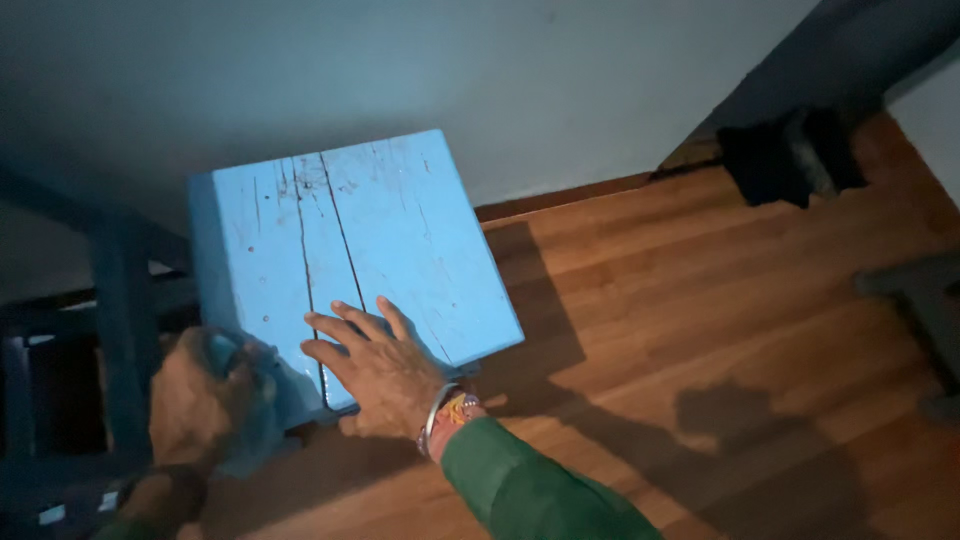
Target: The person wipes down the surfaces of several plastic and wooden stools using a cloth.
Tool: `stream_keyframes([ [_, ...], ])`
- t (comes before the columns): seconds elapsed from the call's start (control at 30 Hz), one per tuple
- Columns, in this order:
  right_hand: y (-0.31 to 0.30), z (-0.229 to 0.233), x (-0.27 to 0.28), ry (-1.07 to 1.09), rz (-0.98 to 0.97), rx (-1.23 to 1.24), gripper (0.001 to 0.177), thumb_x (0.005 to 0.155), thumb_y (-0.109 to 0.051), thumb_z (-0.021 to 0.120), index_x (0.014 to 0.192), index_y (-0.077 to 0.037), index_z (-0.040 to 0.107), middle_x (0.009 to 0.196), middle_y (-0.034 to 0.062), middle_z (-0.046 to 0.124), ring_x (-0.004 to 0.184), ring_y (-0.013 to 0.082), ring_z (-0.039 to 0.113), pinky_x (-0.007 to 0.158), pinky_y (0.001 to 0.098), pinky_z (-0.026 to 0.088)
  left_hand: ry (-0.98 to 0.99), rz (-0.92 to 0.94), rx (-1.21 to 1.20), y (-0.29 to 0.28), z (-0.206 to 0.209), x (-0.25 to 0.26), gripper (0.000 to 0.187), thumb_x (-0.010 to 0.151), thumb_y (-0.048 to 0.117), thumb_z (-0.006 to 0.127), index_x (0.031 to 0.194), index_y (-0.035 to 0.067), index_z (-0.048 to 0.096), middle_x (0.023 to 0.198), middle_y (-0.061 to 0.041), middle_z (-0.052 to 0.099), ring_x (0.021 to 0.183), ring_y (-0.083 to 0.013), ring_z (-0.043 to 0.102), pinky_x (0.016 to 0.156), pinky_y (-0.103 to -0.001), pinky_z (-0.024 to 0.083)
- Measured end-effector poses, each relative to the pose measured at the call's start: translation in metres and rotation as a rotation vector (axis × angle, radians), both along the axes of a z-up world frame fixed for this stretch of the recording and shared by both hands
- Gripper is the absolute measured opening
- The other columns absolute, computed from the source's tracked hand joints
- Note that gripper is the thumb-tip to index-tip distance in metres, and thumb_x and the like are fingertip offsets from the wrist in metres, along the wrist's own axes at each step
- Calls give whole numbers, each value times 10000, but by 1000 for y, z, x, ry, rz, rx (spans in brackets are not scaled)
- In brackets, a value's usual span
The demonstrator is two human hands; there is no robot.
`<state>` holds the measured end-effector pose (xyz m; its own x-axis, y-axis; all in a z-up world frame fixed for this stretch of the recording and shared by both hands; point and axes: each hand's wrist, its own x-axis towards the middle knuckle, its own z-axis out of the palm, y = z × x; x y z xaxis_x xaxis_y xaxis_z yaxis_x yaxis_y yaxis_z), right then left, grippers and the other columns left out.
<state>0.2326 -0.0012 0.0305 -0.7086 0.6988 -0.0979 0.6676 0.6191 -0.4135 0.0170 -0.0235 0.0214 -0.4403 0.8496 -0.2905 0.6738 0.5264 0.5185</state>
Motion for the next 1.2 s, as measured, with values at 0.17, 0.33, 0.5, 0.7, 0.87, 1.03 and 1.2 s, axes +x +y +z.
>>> stream_keyframes([
  [0.17,-3,-1,1,59,-33,-3,868,683,-391,861,1447,-201,495,1630,35,313,1545,287,220,1242,630,111,206,-249,232,-9,-12,-7,501,798,247,788,1224,28,640,1082,-260,702,1018,-418,678,870,-485,548],
  [0.33,-3,1,2,117,-53,-22,807,701,-355,837,1427,-185,529,1623,38,343,1548,284,231,1245,630,107,6,-12,-182,0,0,10,517,895,259,719,1343,63,552,1031,-242,765,966,-377,786,894,-463,607],
  [0.5,-3,5,-1,140,-109,-100,729,709,-311,790,1390,-178,563,1596,40,389,1537,277,266,1254,617,109,452,-222,326,-16,11,21,414,931,423,659,1188,99,645,1101,-192,694,1009,-386,699,815,-467,551],
  [0.7,2,6,-8,146,-186,-187,644,739,-299,768,1321,-69,614,1575,114,447,1531,308,305,1222,599,152,-110,-33,-86,16,87,29,493,1032,448,416,1283,89,640,1043,-224,738,992,-394,735,895,-502,583],
  [0.87,3,35,-11,626,-742,-652,517,979,-479,613,1196,-21,713,1102,205,717,1046,360,669,906,420,537,-294,-43,164,28,114,37,741,1029,617,270,1378,17,529,1219,-271,687,1185,-383,668,972,-491,531],
  [1.03,-4,67,4,1106,-781,-878,362,943,-377,644,1242,-173,646,1052,-67,699,987,87,636,822,291,507,-538,-10,226,39,121,55,775,989,642,248,1478,69,434,1413,-254,523,1310,-407,518,992,-521,470],
  [1.2,12,57,0,787,-859,-390,326,903,-265,732,1122,-24,738,920,61,728,797,183,677,708,351,546,-479,12,166,51,144,73,665,1035,570,270,1346,65,571,1235,-235,654,1148,-390,642,917,-519,535],
])
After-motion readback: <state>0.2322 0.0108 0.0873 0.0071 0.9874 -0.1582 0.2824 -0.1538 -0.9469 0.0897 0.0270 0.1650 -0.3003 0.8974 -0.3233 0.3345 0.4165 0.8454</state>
